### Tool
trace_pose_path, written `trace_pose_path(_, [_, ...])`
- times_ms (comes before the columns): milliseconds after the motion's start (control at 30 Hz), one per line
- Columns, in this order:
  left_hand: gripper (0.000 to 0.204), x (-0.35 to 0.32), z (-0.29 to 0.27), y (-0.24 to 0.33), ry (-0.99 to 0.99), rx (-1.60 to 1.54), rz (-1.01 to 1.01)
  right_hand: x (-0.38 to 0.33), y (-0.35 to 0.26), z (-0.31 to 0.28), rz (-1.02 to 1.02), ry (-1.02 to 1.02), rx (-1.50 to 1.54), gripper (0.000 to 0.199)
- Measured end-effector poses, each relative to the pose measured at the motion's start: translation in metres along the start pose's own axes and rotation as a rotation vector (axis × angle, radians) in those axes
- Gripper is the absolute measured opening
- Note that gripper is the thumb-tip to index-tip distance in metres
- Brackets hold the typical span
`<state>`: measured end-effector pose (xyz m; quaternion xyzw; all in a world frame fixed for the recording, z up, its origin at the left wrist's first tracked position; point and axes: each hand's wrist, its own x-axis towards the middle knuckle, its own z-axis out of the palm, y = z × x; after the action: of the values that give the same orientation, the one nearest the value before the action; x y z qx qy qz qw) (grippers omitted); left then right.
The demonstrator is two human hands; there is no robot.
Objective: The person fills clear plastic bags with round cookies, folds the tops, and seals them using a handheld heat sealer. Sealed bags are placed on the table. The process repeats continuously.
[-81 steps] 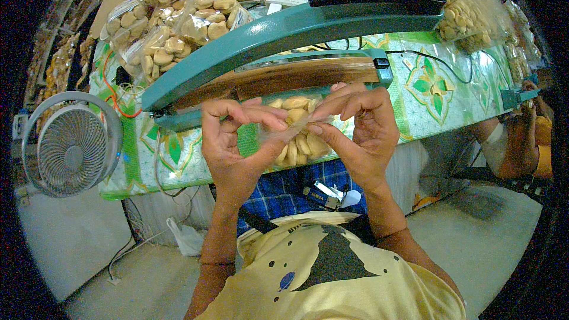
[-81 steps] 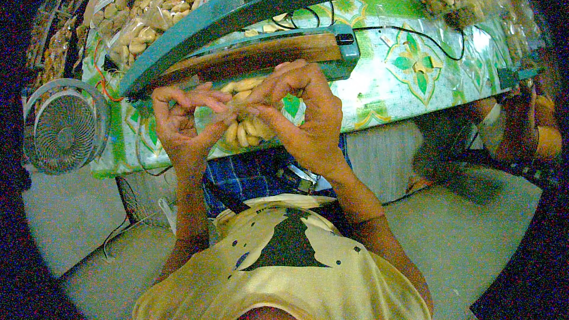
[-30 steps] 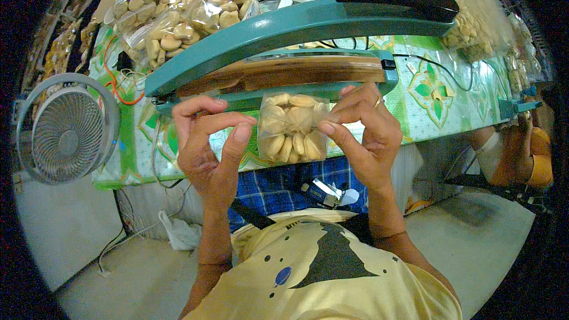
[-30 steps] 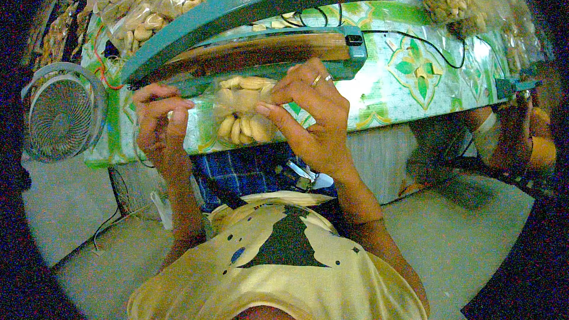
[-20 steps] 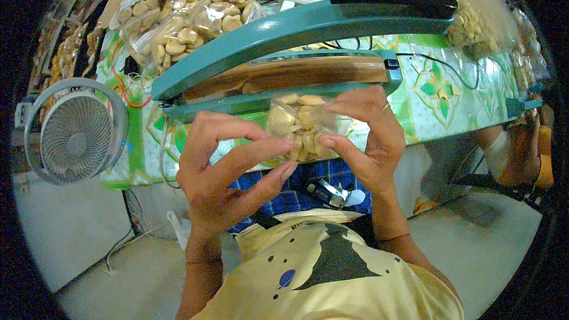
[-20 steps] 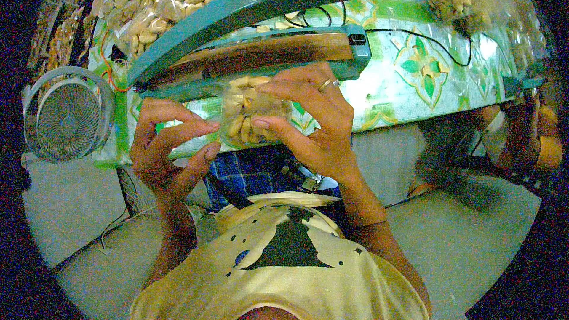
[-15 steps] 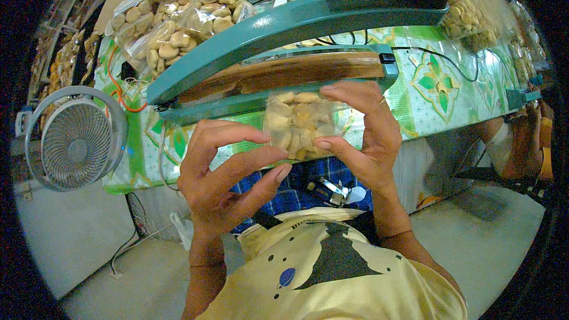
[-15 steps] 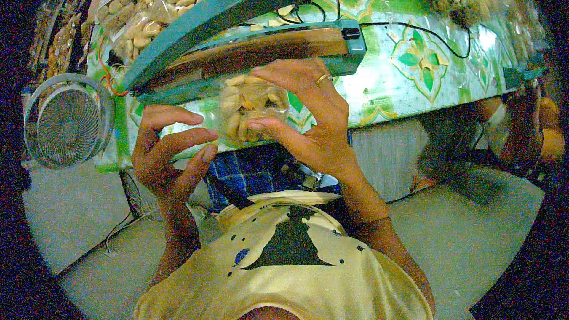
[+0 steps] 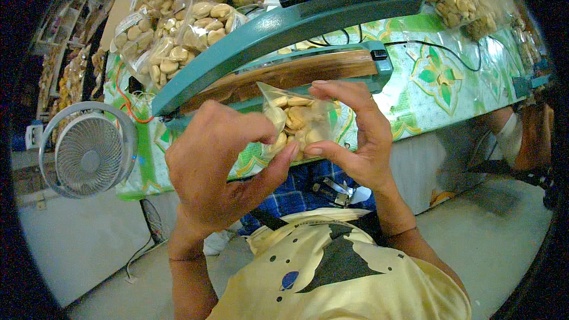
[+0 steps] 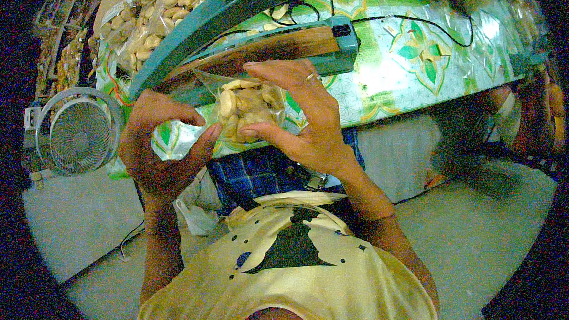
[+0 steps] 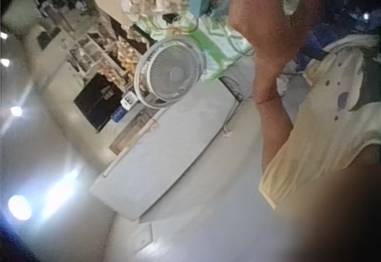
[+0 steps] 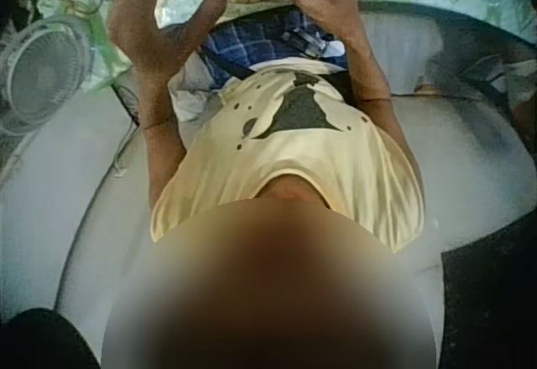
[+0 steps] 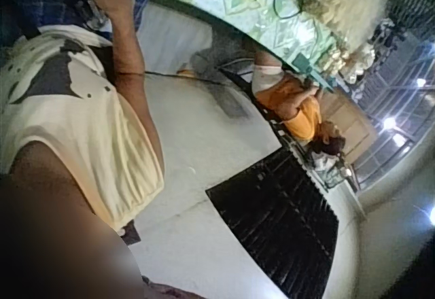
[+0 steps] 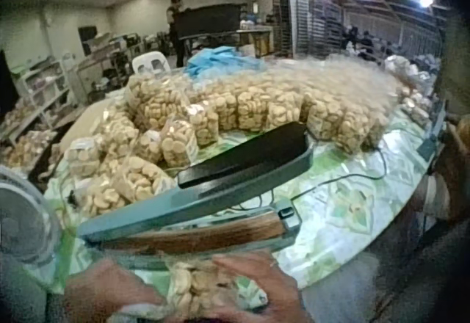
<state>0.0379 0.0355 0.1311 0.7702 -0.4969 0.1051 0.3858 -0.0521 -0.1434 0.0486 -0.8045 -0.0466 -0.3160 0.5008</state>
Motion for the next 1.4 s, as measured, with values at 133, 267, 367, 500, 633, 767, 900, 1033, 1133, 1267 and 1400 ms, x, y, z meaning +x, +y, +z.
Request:
trace_pose_path(133, [0.029,0.009,0.003,0.001,0.011,0.087,0.021,0.000,-0.003,0.000,0.040,-0.020,0.033,0.067])
trace_pose_path(267, [0.030,0.009,-0.002,0.002,0.006,0.120,0.014,-0.001,-0.004,-0.002,-0.003,-0.012,0.015,0.067])
trace_pose_path(367, [0.032,0.003,-0.009,0.004,-0.035,0.176,-0.044,0.000,-0.004,-0.003,-0.013,-0.008,0.011,0.067])
trace_pose_path(500, [0.035,0.000,-0.014,0.004,-0.054,0.203,-0.091,-0.001,-0.007,-0.001,-0.026,-0.022,0.005,0.066])
trace_pose_path(633, [0.037,0.009,-0.020,0.003,-0.147,0.283,0.031,0.001,-0.011,0.003,-0.041,-0.031,-0.004,0.065])
trace_pose_path(767, [0.028,0.013,-0.034,0.010,-0.326,0.386,-0.015,0.000,-0.012,0.004,-0.052,-0.030,-0.012,0.065])
trace_pose_path(900, [0.040,0.008,-0.035,-0.004,-0.186,0.222,-0.007,-0.003,-0.007,0.003,-0.012,-0.012,-0.023,0.062])
trace_pose_path(1033, [0.052,-0.005,-0.019,-0.023,-0.086,-0.043,-0.088,-0.008,0.001,0.009,0.132,0.053,0.161,0.055])
trace_pose_path(1133, [0.050,-0.020,0.010,-0.030,-0.065,-0.163,-0.166,-0.011,0.004,0.011,0.152,0.120,0.322,0.051])
trace_pose_path(1267, [0.043,-0.039,0.037,-0.036,0.064,-0.193,-0.212,-0.013,0.004,0.005,0.140,0.025,0.191,0.040])
trace_pose_path(1400, [0.042,-0.046,0.045,-0.038,0.151,-0.261,-0.241,-0.011,0.001,0.005,0.143,0.005,0.141,0.031])
